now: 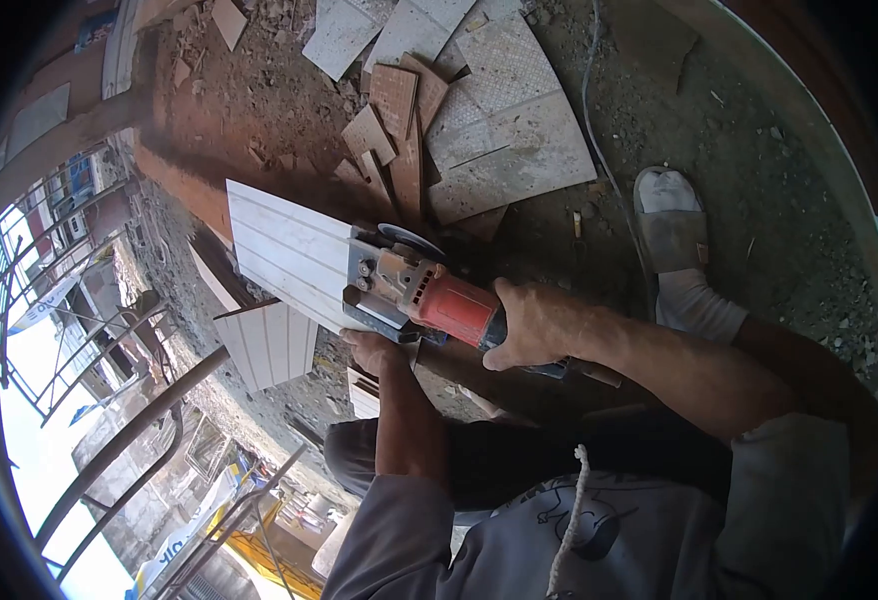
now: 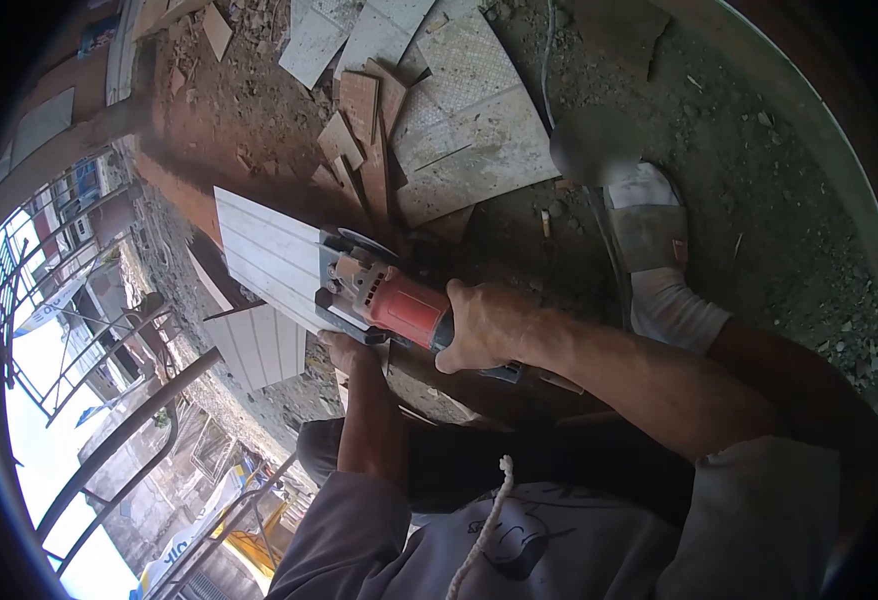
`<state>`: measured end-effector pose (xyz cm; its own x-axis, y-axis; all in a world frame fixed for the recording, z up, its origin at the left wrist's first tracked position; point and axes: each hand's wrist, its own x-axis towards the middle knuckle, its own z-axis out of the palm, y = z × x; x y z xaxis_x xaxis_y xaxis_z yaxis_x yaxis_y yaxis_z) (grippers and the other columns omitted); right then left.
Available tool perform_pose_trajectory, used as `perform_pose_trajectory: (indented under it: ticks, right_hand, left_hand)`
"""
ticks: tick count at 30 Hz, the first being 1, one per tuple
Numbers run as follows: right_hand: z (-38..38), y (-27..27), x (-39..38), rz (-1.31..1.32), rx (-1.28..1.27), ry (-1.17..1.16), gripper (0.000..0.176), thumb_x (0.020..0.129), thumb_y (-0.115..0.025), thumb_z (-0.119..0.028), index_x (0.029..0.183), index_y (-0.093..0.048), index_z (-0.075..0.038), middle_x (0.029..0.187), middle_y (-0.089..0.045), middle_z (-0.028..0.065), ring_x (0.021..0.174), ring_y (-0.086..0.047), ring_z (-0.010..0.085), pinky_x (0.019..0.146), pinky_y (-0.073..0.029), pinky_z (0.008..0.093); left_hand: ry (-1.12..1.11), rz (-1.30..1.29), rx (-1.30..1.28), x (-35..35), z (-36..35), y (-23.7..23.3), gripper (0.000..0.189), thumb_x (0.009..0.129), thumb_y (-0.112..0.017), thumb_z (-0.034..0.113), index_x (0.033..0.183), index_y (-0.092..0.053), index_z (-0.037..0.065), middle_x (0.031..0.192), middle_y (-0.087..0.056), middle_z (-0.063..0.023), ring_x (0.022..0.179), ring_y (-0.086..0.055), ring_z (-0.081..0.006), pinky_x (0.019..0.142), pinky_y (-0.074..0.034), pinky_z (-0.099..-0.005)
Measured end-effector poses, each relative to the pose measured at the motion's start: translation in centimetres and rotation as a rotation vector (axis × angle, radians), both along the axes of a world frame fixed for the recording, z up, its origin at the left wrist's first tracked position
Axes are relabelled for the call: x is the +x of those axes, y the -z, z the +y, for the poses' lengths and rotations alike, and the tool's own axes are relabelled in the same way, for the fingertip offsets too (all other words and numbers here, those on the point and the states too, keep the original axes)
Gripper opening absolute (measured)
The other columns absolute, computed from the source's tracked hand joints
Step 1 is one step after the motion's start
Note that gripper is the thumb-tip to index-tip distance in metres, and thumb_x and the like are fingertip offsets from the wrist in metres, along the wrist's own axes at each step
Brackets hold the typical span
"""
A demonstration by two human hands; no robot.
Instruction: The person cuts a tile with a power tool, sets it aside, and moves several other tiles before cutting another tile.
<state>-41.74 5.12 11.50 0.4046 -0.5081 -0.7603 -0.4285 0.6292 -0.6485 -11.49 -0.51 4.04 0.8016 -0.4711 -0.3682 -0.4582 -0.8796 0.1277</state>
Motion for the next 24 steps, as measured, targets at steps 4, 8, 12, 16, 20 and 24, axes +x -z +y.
perform_pose_trajectory:
  ticks: [4, 8, 12, 16, 20, 24]
  right_hand:
    - [-0.5, 0.0, 0.0, 0.012, 0.004, -0.004, 0.074, 0.066, -0.078, -0.042, 0.112, -0.051, 0.009, 0.100, -0.065, 0.0314, 0.096, -0.066, 0.0422, 0.087, -0.053, 0.0441]
    - [-0.6, 0.7, 0.5, 0.018, -0.034, 0.028, 0.077, 0.064, -0.081, -0.042, 0.112, -0.051, 0.010, 0.101, -0.065, 0.0316, 0.097, -0.066, 0.0422, 0.087, -0.053, 0.0434]
    - [-1.4, 1.0, 1.2, 0.026, -0.081, 0.039, 0.077, 0.064, -0.081, -0.042, 0.112, -0.052, 0.011, 0.101, -0.065, 0.0318, 0.097, -0.066, 0.0422, 0.087, -0.053, 0.0427]
    - [-1.7, 0.8, 1.2, 0.033, -0.036, 0.022, 0.079, 0.063, -0.082, -0.043, 0.112, -0.052, 0.011, 0.102, -0.065, 0.0317, 0.099, -0.066, 0.0416, 0.089, -0.053, 0.0422]
    - [-0.9, 0.4, 0.7, 0.032, -0.026, 0.010, 0.082, 0.063, -0.082, -0.044, 0.114, -0.050, 0.011, 0.105, -0.065, 0.0320, 0.101, -0.066, 0.0412, 0.090, -0.052, 0.0419]
    - [0.3, 0.1, 0.0, 0.048, -0.030, -0.013, 0.084, 0.063, -0.082, -0.045, 0.116, -0.050, 0.011, 0.106, -0.064, 0.0326, 0.103, -0.065, 0.0416, 0.091, -0.052, 0.0418]
  left_hand:
    - [-0.085, 0.022, -0.067, 1.7, 0.4, 1.2, 0.086, 0.099, -0.017, 0.061, 0.120, -0.060, -0.011, 0.123, -0.060, -0.0307, 0.115, -0.057, -0.0434, 0.100, -0.040, -0.0464]
    - [-0.115, 0.026, -0.108, 2.9, 1.0, 2.3, 0.088, 0.098, -0.020, 0.063, 0.119, -0.061, -0.012, 0.123, -0.060, -0.0308, 0.116, -0.057, -0.0432, 0.101, -0.039, -0.0459]
    - [-0.092, 0.025, -0.132, 1.3, 0.7, 0.8, 0.089, 0.097, -0.021, 0.064, 0.117, -0.061, -0.012, 0.121, -0.060, -0.0314, 0.117, -0.057, -0.0426, 0.102, -0.039, -0.0459]
    - [-0.124, -0.011, -0.078, -0.1, 0.3, -0.4, 0.088, 0.097, -0.020, 0.064, 0.120, -0.060, -0.012, 0.122, -0.060, -0.0316, 0.117, -0.056, -0.0426, 0.103, -0.040, -0.0462]
    - [-0.136, 0.021, -0.029, 0.4, 0.0, -0.6, 0.088, 0.097, -0.020, 0.064, 0.123, -0.057, -0.010, 0.125, -0.058, -0.0313, 0.118, -0.056, -0.0434, 0.103, -0.040, -0.0462]
    - [-0.160, 0.065, -0.078, 1.0, 0.3, -0.1, 0.086, 0.097, -0.020, 0.064, 0.124, -0.058, -0.009, 0.125, -0.059, -0.0304, 0.118, -0.056, -0.0434, 0.103, -0.040, -0.0465]
